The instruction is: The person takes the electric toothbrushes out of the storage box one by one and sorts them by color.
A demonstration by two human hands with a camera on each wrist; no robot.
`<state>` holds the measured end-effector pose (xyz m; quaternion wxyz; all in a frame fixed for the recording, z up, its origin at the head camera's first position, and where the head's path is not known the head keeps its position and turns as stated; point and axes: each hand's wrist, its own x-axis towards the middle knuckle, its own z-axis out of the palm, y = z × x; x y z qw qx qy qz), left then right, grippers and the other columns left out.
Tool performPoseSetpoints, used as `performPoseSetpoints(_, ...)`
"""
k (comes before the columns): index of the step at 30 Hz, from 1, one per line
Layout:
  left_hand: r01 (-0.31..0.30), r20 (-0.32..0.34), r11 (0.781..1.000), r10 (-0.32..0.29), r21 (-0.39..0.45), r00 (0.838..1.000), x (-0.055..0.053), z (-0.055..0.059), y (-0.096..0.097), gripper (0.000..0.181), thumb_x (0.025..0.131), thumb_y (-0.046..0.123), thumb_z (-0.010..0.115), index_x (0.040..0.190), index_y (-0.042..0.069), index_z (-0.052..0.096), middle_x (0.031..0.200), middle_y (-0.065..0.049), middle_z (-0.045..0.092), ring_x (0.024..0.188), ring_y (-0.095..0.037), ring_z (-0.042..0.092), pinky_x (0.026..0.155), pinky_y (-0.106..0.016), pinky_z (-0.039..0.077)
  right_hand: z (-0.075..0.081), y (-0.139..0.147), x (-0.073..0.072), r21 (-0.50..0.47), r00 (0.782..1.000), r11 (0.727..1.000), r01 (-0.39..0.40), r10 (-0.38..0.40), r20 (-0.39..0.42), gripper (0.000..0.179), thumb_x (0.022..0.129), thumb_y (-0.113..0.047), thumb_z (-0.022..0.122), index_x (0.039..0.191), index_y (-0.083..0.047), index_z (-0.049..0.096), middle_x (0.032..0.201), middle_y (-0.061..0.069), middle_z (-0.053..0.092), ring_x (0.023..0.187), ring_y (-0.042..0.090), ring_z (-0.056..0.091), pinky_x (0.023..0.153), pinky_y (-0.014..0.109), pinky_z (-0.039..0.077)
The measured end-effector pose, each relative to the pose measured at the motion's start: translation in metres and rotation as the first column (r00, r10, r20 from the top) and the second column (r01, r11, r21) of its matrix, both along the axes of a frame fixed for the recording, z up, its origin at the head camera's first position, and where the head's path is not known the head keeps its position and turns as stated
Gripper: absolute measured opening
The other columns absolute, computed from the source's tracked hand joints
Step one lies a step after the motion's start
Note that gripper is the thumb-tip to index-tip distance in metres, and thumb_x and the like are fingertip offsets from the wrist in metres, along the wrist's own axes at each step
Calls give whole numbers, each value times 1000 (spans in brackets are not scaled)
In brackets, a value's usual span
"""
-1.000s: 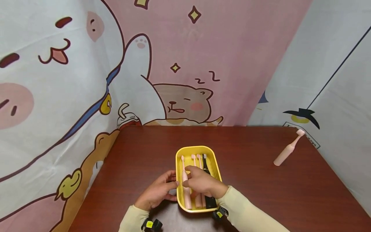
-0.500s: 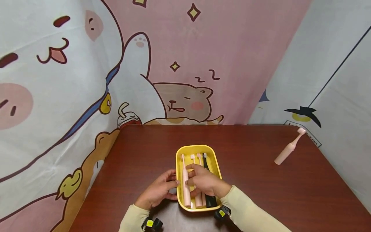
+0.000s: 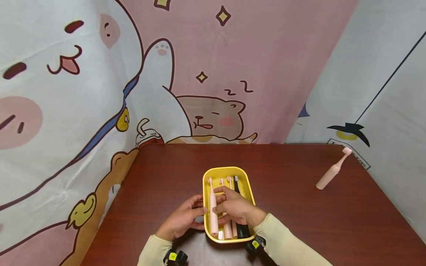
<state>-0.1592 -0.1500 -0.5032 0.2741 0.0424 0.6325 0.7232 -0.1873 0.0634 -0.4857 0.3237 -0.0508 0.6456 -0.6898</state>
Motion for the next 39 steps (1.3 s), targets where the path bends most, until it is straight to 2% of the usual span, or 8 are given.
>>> performPoseSetpoints(11, -1, -5, 1000, 1, 2, 1000, -2, -4, 1, 59, 105, 13, 58, 156, -4, 34, 146, -27, 47, 121, -28, 60, 82, -48, 64, 2, 6, -2, -61, 1000, 998, 13, -12, 24, 73, 93, 4, 69, 156, -6, 33, 136, 22, 55, 98, 28, 68, 68, 38, 63)
performPoseSetpoints(17, -6, -3, 1000, 6, -3, 1000, -4, -5, 0, 60, 104, 13, 60, 156, -4, 34, 144, -26, 49, 119, -27, 61, 83, -48, 64, 4, 12, -1, -99, 999, 994, 36, -36, -1, 74, 92, 5, 68, 156, -11, 35, 138, 20, 54, 97, 26, 68, 71, 38, 63)
performPoseSetpoints(23, -3, -5, 1000, 3, 3, 1000, -3, -4, 0, 61, 105, 14, 59, 157, -5, 32, 146, -27, 47, 119, -28, 61, 82, -47, 64, 8, 22, -1, -165, 998, 985, 57, -63, -31, 78, 91, 8, 64, 158, -15, 32, 153, 26, 44, 110, 29, 70, 78, 41, 63)
performPoseSetpoints(27, -6, -5, 1000, 6, 5, 1000, -2, -3, 1, 60, 105, 12, 57, 157, -5, 31, 147, -29, 45, 118, -29, 60, 81, -47, 64, 14, 30, -1, -200, 995, 977, 68, -80, -54, 76, 96, 4, 66, 160, -17, 30, 158, 24, 41, 115, 30, 70, 83, 43, 63)
performPoseSetpoints(33, -18, 5, 1000, 18, 4, 1000, -2, -3, 1, 61, 104, 11, 58, 156, -6, 32, 146, -29, 46, 117, -29, 61, 80, -46, 64, 27, 49, 0, -252, 984, 961, 114, -144, -108, 77, 99, 2, 67, 161, -22, 29, 148, 9, 53, 118, 26, 70, 84, 40, 64)
performPoseSetpoints(39, -14, -2, 1000, 14, 11, 1000, -1, -4, -1, 60, 104, 11, 58, 155, -6, 32, 147, -30, 45, 116, -28, 61, 79, -44, 64, 33, 66, 2, -276, 948, 943, 184, -245, -205, 81, 98, 7, 65, 162, -24, 26, 133, 5, 58, 117, 24, 70, 92, 45, 64)
